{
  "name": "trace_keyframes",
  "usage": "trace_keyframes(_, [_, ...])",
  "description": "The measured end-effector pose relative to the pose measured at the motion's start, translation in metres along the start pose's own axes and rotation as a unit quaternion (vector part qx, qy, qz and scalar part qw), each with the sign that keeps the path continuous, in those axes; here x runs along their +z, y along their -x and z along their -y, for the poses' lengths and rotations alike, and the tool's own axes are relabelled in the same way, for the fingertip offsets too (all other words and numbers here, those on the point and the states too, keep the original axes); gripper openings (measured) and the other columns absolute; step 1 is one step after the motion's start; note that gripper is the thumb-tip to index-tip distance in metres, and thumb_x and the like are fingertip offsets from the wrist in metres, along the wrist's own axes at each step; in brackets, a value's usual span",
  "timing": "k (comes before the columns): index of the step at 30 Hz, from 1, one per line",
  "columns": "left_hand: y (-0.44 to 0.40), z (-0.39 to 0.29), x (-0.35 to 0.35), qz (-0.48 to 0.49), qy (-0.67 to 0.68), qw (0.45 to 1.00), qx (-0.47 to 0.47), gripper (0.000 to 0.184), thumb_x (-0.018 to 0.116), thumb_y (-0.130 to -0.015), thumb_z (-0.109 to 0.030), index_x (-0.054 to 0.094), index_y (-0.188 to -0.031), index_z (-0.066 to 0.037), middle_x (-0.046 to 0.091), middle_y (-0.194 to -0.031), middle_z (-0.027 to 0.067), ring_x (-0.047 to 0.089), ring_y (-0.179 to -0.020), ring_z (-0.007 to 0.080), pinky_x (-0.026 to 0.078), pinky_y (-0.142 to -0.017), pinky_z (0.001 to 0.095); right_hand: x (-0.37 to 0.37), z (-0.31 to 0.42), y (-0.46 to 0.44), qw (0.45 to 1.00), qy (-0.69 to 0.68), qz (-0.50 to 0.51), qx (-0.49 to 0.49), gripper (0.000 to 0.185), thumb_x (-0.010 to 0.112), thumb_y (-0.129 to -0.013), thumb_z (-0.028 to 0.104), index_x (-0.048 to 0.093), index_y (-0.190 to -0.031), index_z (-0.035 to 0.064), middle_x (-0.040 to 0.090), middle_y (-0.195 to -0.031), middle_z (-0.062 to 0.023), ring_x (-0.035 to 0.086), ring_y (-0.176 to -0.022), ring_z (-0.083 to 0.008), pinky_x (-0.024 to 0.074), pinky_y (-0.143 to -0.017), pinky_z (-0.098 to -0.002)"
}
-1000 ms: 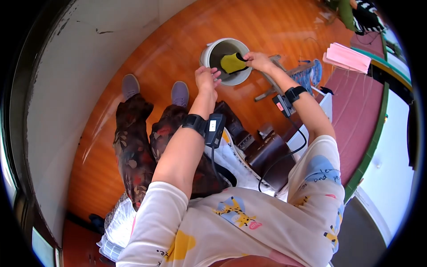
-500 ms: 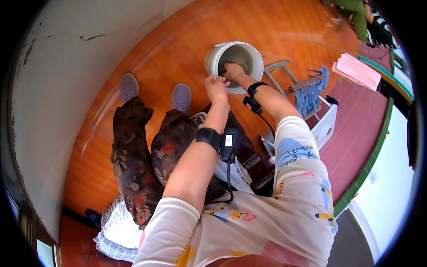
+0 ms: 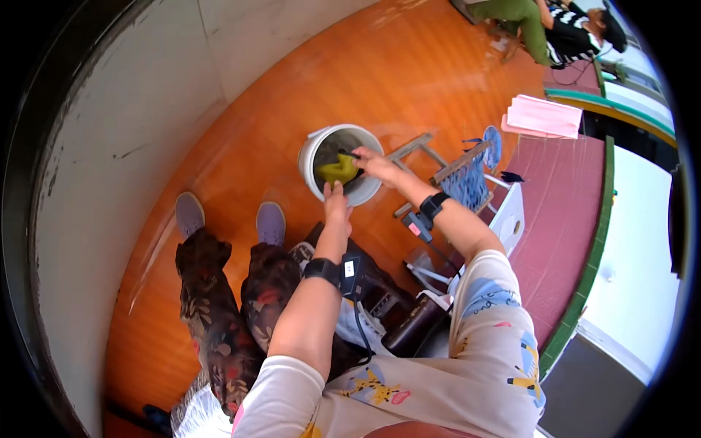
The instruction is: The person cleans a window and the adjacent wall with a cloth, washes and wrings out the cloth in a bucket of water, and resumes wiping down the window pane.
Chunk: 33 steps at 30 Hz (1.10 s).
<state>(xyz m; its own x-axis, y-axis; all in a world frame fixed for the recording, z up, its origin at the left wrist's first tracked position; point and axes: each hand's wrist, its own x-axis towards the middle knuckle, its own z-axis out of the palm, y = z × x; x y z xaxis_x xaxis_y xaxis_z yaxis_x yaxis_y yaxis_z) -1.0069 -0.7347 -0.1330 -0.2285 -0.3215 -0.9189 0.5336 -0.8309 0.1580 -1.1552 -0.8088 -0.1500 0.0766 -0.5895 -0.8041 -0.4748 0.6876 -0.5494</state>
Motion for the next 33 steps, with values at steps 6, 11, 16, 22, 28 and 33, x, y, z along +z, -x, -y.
trace_keyframes(6, [0.003,-0.007,0.008,0.036,0.081,0.996,-0.027,0.066,0.045,-0.095,-0.044,0.009,-0.147,-0.026,0.022,-0.149,0.0069,0.034,-0.129,0.0338,0.032,-0.102,0.0503,0.018,0.027,0.057,0.992,-0.072,-0.081,-0.067,0.028,0.049,-0.092,0.017,0.053,-0.120,0.0136,0.058,-0.096,0.0012,0.050,-0.079,-0.0079,0.0416,-0.060,-0.0247])
trace_keyframes(11, [-0.017,0.007,0.009,0.082,0.114,0.990,-0.003,0.048,0.042,-0.099,-0.034,0.023,-0.141,-0.022,0.037,-0.138,0.0081,0.044,-0.122,0.0292,0.040,-0.098,0.0480,0.038,0.033,0.081,0.979,-0.098,-0.164,-0.068,0.029,0.066,-0.085,0.027,0.061,-0.107,0.0078,0.062,-0.103,-0.0020,0.055,-0.097,-0.0119,0.0449,-0.083,-0.0254])
trace_keyframes(16, [-0.022,0.008,0.017,0.033,0.112,0.993,0.035,0.038,0.047,-0.096,-0.032,0.043,-0.127,-0.010,0.055,-0.117,0.0086,0.057,-0.105,0.0204,0.049,-0.084,0.0328,0.063,0.035,0.073,0.959,0.033,-0.224,-0.172,0.031,0.070,-0.081,0.033,0.061,-0.094,0.0059,0.065,-0.087,-0.0064,0.059,-0.083,-0.0119,0.0466,-0.078,-0.0262])
trace_keyframes(22, [-0.012,-0.002,0.033,-0.038,0.089,0.995,0.039,0.050,0.041,-0.098,-0.038,0.039,-0.132,-0.003,0.052,-0.124,0.0124,0.055,-0.109,0.0226,0.047,-0.087,0.0346,0.063,0.052,0.053,0.945,0.146,-0.272,-0.107,0.040,0.062,-0.084,0.044,0.056,-0.089,0.0047,0.064,-0.078,-0.0192,0.062,-0.075,-0.0371,0.0489,-0.064,-0.0408])
trace_keyframes(28, [-0.022,0.000,0.024,-0.086,0.032,0.995,0.025,0.042,0.037,-0.099,-0.042,0.045,-0.128,-0.012,0.052,-0.124,0.0053,0.050,-0.115,0.0200,0.043,-0.091,0.0361,0.046,0.037,0.022,0.930,0.201,-0.284,-0.120,0.041,0.057,-0.087,0.044,0.056,-0.086,0.0027,0.063,-0.078,-0.0218,0.060,-0.077,-0.0399,0.0477,-0.066,-0.0461])
trace_keyframes(33, [0.009,-0.028,0.038,0.003,-0.030,0.999,0.022,0.059,0.036,-0.098,-0.042,0.026,-0.144,-0.006,0.031,-0.146,0.0113,0.032,-0.133,0.0261,0.026,-0.106,0.0402,0.028,0.005,-0.014,0.928,0.173,-0.304,-0.132,0.043,0.056,-0.088,0.043,0.058,-0.098,0.0012,0.062,-0.085,-0.0270,0.060,-0.084,-0.0430,0.0483,-0.073,-0.0443])
